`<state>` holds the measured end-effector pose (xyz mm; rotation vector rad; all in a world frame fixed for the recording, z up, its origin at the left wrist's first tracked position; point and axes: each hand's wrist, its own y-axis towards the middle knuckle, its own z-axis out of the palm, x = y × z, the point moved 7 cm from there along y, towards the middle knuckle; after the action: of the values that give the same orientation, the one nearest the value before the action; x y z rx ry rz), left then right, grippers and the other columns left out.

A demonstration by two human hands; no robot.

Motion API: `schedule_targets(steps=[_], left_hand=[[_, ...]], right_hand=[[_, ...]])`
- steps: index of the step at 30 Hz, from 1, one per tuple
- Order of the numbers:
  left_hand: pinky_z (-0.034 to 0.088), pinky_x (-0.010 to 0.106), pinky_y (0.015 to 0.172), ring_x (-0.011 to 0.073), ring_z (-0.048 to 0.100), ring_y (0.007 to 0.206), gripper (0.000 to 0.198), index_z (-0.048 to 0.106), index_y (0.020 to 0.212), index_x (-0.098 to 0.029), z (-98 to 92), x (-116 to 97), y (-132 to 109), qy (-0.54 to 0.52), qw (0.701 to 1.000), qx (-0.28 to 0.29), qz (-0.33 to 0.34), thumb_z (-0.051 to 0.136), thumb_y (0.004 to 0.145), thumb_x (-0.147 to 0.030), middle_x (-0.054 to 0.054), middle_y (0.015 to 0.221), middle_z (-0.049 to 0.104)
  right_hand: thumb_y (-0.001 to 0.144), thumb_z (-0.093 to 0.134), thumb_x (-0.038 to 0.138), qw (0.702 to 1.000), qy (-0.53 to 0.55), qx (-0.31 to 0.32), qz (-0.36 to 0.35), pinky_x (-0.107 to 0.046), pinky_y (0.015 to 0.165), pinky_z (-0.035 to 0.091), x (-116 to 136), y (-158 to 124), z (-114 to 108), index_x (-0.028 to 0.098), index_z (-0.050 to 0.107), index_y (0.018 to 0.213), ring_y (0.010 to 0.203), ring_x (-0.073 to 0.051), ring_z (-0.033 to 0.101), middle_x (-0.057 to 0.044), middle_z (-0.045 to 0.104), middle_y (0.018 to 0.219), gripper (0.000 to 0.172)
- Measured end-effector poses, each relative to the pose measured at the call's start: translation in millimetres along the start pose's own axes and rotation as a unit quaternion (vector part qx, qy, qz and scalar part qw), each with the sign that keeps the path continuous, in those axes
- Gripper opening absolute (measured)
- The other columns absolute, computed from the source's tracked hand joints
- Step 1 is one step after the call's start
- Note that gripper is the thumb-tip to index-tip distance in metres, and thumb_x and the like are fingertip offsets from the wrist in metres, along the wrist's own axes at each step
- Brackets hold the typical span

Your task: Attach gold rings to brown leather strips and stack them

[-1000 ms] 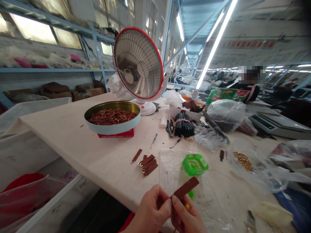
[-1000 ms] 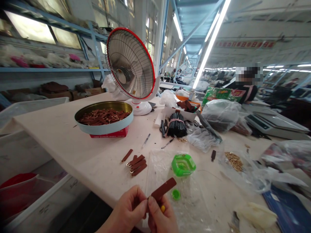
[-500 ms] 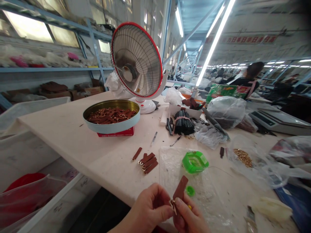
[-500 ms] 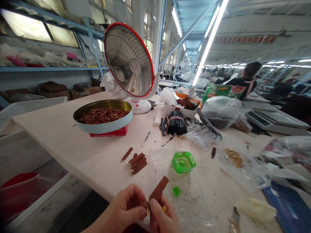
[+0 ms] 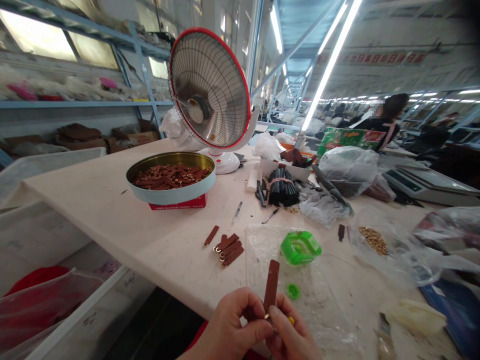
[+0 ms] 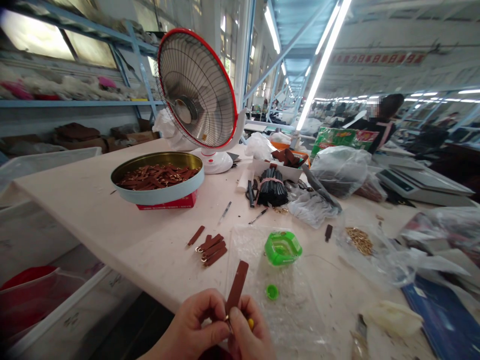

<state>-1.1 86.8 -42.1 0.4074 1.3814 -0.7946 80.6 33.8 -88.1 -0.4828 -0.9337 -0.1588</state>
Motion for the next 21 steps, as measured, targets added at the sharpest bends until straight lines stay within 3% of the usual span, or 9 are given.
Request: schedule_targets(steps=[4, 7, 11, 17, 21], left_hand=[[0.041, 0.024, 0.054, 0.0156, 0.061, 0.056, 0.027, 0.047, 0.063, -0.016, 8.4, 2, 2, -0.168, 0.984, 0.062, -0.011, 0.073, 0.060, -0.023, 0.000, 0.056, 0.063], [0.042, 0.022, 0.054, 0.0134, 0.061, 0.055, 0.030, 0.048, 0.062, -0.015, 10.4, 1, 2, -0.228, 0.970, 0.077, -0.019, 0.077, 0.057, -0.023, 0.000, 0.058, 0.065], [0.044, 0.023, 0.054, 0.0126, 0.061, 0.051, 0.030, 0.049, 0.063, -0.015, 13.9, 2, 1, -0.247, 0.964, 0.091, -0.027, 0.077, 0.058, -0.023, 0.000, 0.057, 0.067], [0.047, 0.022, 0.056, 0.0141, 0.064, 0.059, 0.027, 0.049, 0.065, -0.015, 12.8, 3, 0, -0.158, 0.986, 0.061, -0.004, 0.075, 0.063, -0.024, 0.001, 0.061, 0.067], [0.049, 0.025, 0.055, 0.0152, 0.064, 0.056, 0.032, 0.046, 0.066, -0.016, 19.4, 6, 2, -0.207, 0.975, 0.083, -0.016, 0.075, 0.063, -0.029, 0.000, 0.060, 0.066]], right_hand=[[0.062, 0.076, 0.050, 0.999, -0.008, 0.043, 0.022, -0.011, 0.032, 0.018, 4, -1, 5, 0.015, 0.062, 0.069, 0.031, 0.000, 0.026, 0.009, 0.043, 0.040, 0.038], [0.060, 0.078, 0.048, 0.995, -0.011, 0.088, 0.042, -0.011, 0.031, 0.018, 8, -3, 9, 0.015, 0.065, 0.074, 0.031, 0.000, 0.025, 0.009, 0.042, 0.040, 0.038], [0.056, 0.082, 0.042, 0.993, 0.031, 0.090, 0.074, -0.011, 0.034, 0.023, 4, -3, 6, 0.016, 0.067, 0.076, 0.033, 0.000, 0.029, 0.008, 0.046, 0.044, 0.036], [0.057, 0.082, 0.042, 0.996, 0.053, 0.045, 0.064, -0.011, 0.034, 0.024, 6, -4, 4, 0.017, 0.067, 0.070, 0.034, -0.001, 0.031, 0.007, 0.049, 0.044, 0.032], [0.056, 0.084, 0.036, 0.991, 0.107, 0.035, 0.071, -0.011, 0.034, 0.023, 11, -8, 12, 0.016, 0.065, 0.065, 0.034, 0.000, 0.029, 0.007, 0.047, 0.043, 0.029]])
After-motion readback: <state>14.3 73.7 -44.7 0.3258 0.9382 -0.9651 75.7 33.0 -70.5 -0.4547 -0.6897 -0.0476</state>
